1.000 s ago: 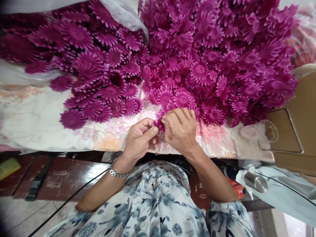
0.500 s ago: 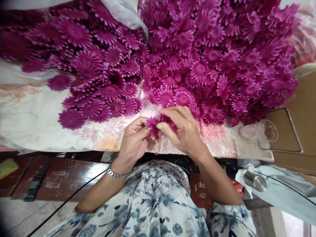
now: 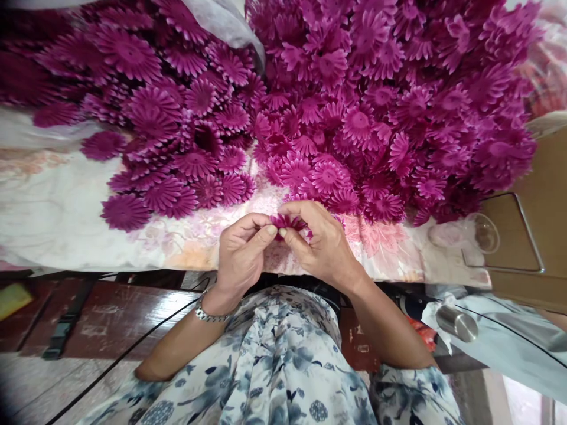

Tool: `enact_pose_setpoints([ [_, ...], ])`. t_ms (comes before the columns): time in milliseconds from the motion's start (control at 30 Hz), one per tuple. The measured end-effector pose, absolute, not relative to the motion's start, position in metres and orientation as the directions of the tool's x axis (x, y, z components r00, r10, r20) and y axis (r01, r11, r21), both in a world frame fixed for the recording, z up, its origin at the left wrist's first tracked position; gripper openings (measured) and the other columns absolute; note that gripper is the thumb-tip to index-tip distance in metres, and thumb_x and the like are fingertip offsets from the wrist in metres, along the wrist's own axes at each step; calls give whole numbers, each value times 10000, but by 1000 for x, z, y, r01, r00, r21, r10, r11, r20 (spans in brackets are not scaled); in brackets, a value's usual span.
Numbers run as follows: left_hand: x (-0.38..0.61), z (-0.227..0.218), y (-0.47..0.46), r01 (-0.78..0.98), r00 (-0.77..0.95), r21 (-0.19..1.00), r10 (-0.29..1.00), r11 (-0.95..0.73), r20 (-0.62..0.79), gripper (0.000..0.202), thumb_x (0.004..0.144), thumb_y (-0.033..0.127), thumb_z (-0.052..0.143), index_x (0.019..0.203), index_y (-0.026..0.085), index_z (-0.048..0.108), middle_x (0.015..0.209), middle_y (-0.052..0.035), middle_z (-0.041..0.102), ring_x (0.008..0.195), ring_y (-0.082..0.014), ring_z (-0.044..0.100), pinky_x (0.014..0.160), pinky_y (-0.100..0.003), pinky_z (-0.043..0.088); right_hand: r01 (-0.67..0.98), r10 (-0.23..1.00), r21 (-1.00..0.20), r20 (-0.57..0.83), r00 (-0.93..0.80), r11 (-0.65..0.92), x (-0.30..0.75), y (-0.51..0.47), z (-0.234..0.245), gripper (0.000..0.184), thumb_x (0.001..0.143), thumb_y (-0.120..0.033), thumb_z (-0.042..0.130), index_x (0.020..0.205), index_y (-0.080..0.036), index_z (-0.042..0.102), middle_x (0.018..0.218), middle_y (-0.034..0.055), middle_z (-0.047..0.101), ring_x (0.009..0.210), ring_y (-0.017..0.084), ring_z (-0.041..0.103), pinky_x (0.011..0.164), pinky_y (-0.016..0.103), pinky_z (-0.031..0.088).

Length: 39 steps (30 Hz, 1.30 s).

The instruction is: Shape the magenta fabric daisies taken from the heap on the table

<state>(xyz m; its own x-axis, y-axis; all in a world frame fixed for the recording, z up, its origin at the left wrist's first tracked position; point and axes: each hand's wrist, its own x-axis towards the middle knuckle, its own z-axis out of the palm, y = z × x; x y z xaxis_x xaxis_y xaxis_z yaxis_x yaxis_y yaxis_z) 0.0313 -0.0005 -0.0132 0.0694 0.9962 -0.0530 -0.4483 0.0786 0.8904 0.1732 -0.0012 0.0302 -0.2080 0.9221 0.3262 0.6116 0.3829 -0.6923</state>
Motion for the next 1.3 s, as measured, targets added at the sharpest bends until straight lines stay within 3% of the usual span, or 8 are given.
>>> enact_pose_setpoints([
  [167, 31, -12, -1, -479, 84, 873, 995, 91, -57, 127, 747, 280, 700, 698, 183, 634, 618, 31, 590, 574, -95, 550, 587, -215, 469, 421, 986, -894, 105, -130, 151, 172, -2, 28, 397, 789, -240, 653, 1158, -199, 511, 835, -5, 606, 746, 110, 588, 669, 254, 494],
  [267, 32, -9, -1, -512, 92, 853, 994, 97, -58, 130, 731, 302, 715, 713, 194, 645, 617, 30, 611, 551, -94, 559, 553, -208, 460, 300, 989, -951, 36, -142, 78, 173, -1, 28, 246, 773, -278, 685, 984, -196, 588, 800, -9, 613, 718, 106, 588, 646, 250, 484],
  [367, 33, -8, -2, -533, 102, 840, 993, 105, -59, 107, 732, 289, 716, 726, 204, 651, 630, 34, 621, 550, -90, 564, 553, -206, 462, 248, 982, -959, 100, -159, 138, 173, -2, 28, 107, 791, -273, 668, 785, -188, 602, 739, -14, 588, 699, 106, 570, 634, 251, 460],
  [533, 33, -9, -3, -506, 117, 851, 989, 142, -95, 137, 724, 310, 719, 734, 197, 641, 624, 36, 594, 545, -89, 536, 552, -211, 449, 397, 966, -881, 232, -112, 257, 171, -3, 30, 109, 831, -235, 601, 744, -186, 558, 699, -14, 540, 658, 107, 525, 597, 254, 421],
  [667, 30, -8, -4, -514, 152, 842, 983, 164, -99, 174, 744, 363, 688, 744, 191, 658, 623, 23, 586, 553, -96, 526, 554, -218, 438, 541, 937, -766, 312, -161, 348, 172, -3, 30, 255, 872, -241, 535, 636, -185, 454, 610, -35, 436, 570, 84, 429, 542, 241, 341],
  [1000, 33, -9, -4, -550, 296, 784, 945, 288, -140, 120, 768, 288, 678, 757, 181, 624, 597, 31, 574, 524, -80, 522, 558, -211, 454, 663, 899, -623, 395, -191, 415, 170, 0, 28, 381, 911, -248, 428, 566, -210, 270, 532, -57, 303, 468, 63, 314, 467, 232, 240],
  [1167, 34, -6, -2, -562, 226, 779, 957, 278, -179, 196, 699, 331, 733, 701, 175, 614, 585, 44, 562, 485, -69, 514, 492, -194, 452, 720, 877, -520, 397, -272, 459, 169, -1, 27, 327, 918, -258, 435, 603, -211, 361, 560, -39, 389, 508, 84, 391, 495, 241, 301],
  [1300, 34, -4, 0, -570, 196, 772, 959, 280, -204, 209, 659, 332, 764, 677, 167, 636, 558, 43, 568, 451, -66, 506, 459, -193, 448, 727, 826, -458, 495, -269, 511, 169, -2, 27, 70, 888, -247, 502, 894, -193, 546, 809, 52, 609, 793, 162, 577, 697, 298, 468],
])
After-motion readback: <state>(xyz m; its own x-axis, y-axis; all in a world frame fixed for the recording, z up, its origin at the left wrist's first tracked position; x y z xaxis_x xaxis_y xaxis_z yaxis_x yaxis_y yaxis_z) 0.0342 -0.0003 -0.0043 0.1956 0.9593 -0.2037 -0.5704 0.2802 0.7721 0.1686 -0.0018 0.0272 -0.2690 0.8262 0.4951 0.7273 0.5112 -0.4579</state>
